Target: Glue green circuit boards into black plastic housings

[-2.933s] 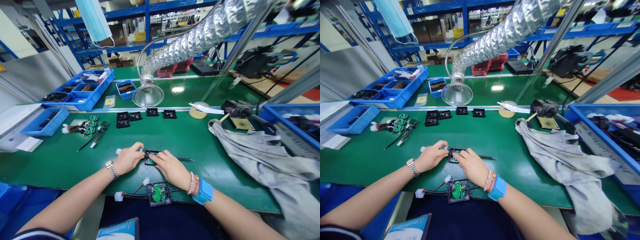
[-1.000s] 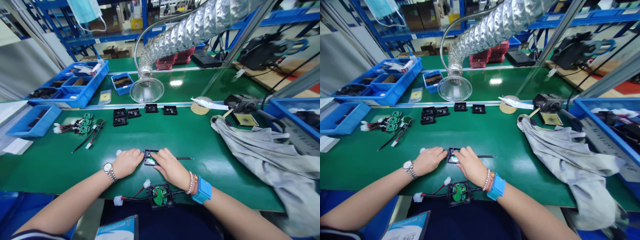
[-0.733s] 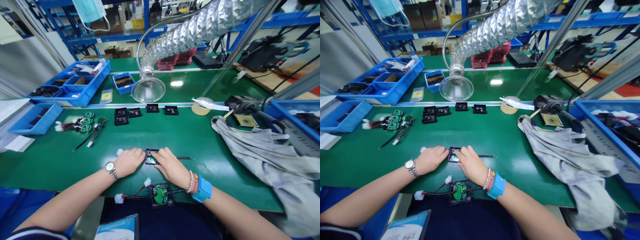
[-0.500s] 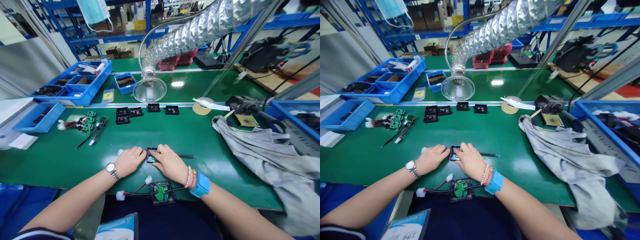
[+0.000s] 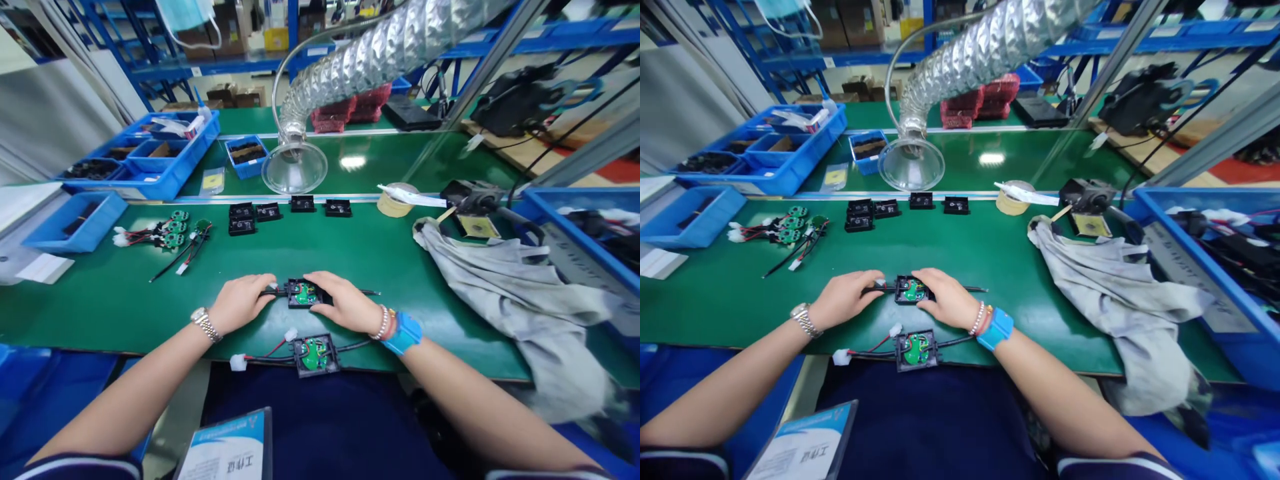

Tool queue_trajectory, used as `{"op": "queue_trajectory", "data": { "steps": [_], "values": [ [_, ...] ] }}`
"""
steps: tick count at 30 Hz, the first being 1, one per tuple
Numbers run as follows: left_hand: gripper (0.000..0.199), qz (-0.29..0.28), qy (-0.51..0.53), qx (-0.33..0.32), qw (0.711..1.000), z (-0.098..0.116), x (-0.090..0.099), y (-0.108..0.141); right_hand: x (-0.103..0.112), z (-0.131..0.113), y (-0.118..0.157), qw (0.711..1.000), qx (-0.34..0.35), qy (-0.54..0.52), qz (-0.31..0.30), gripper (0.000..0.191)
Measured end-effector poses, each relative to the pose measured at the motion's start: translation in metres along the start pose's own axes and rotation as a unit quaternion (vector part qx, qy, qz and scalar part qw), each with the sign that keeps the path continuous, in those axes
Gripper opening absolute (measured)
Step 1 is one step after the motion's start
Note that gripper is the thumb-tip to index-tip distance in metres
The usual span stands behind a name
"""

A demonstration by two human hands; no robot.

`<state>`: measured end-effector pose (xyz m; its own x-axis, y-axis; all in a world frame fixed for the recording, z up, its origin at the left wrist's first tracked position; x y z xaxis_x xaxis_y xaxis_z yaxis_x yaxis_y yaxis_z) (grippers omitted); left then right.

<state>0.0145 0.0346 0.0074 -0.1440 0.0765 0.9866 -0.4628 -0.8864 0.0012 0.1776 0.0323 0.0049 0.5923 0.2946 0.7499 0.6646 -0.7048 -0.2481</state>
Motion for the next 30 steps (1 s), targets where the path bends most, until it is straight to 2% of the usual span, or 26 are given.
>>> {"op": "queue_trajectory", "data": {
  "steps": [2, 4, 7, 10, 13, 16, 19, 21, 23, 24, 26, 28, 30],
  "values": [
    [0.020, 0.008, 0.036, -0.056, 0.998, 0.014, 0.014, 0.014, 0.009, -0.018, 0.009, 0.999, 0.022, -0.018, -0.018, 0.046],
    [0.019, -0.006, 0.072, -0.144, 0.987, 0.035, 0.025, 0.033, 0.012, -0.037, 0.022, 0.998, 0.036, -0.032, -0.051, 0.048],
    [0.023, -0.055, 0.074, -0.237, 0.967, 0.060, 0.025, 0.059, 0.004, -0.052, 0.043, 0.994, 0.011, -0.026, -0.107, 0.052],
    [0.030, -0.082, 0.079, -0.258, 0.959, 0.066, 0.019, 0.069, -0.005, -0.052, 0.053, 0.990, -0.022, 0.000, -0.138, 0.058],
    [0.037, -0.087, 0.152, -0.238, 0.955, 0.057, 0.021, 0.066, 0.001, -0.041, 0.044, 0.988, 0.009, 0.012, -0.157, 0.063],
    [0.037, -0.067, 0.222, -0.176, 0.957, 0.036, 0.024, 0.055, 0.029, -0.001, 0.010, 0.993, 0.029, 0.061, -0.092, 0.047],
    [0.032, -0.020, 0.235, -0.088, 0.968, 0.009, 0.019, 0.042, 0.065, 0.071, -0.033, 0.979, -0.048, 0.199, 0.016, 0.043],
    [0.031, 0.019, 0.219, -0.032, 0.975, -0.011, 0.014, 0.034, 0.080, 0.117, -0.056, 0.952, -0.117, 0.281, 0.036, 0.045],
    [0.031, 0.059, 0.190, 0.014, 0.980, -0.032, 0.011, 0.029, 0.085, 0.144, -0.072, 0.945, -0.132, 0.296, 0.041, 0.039],
    [0.031, 0.078, 0.169, 0.037, 0.982, -0.045, 0.011, 0.028, 0.085, 0.148, -0.076, 0.946, -0.129, 0.296, 0.040, 0.034],
    [0.032, 0.116, 0.116, 0.094, 0.982, -0.075, 0.016, 0.029, 0.081, 0.141, -0.076, 0.951, -0.109, 0.287, 0.032, 0.027],
    [0.032, 0.143, 0.062, 0.166, 0.974, -0.108, 0.025, 0.031, 0.069, 0.112, -0.068, 0.961, -0.067, 0.268, 0.015, 0.024],
    [0.030, 0.152, 0.024, 0.239, 0.959, -0.139, 0.035, 0.030, 0.050, 0.066, -0.052, 0.973, 0.014, 0.229, -0.015, 0.025]
  ]
}}
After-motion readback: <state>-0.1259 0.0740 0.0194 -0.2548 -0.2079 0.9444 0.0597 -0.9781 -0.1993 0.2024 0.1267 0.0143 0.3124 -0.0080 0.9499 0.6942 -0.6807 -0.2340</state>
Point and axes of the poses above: each hand's wrist, its own y-axis away from the middle knuckle, its own x-axis out of the back of the hand, z = x × y, the point moved 7 cm from there along -y, towards the middle knuckle, and after that the axes turned 3 degrees about x, right-handed, at the moved point
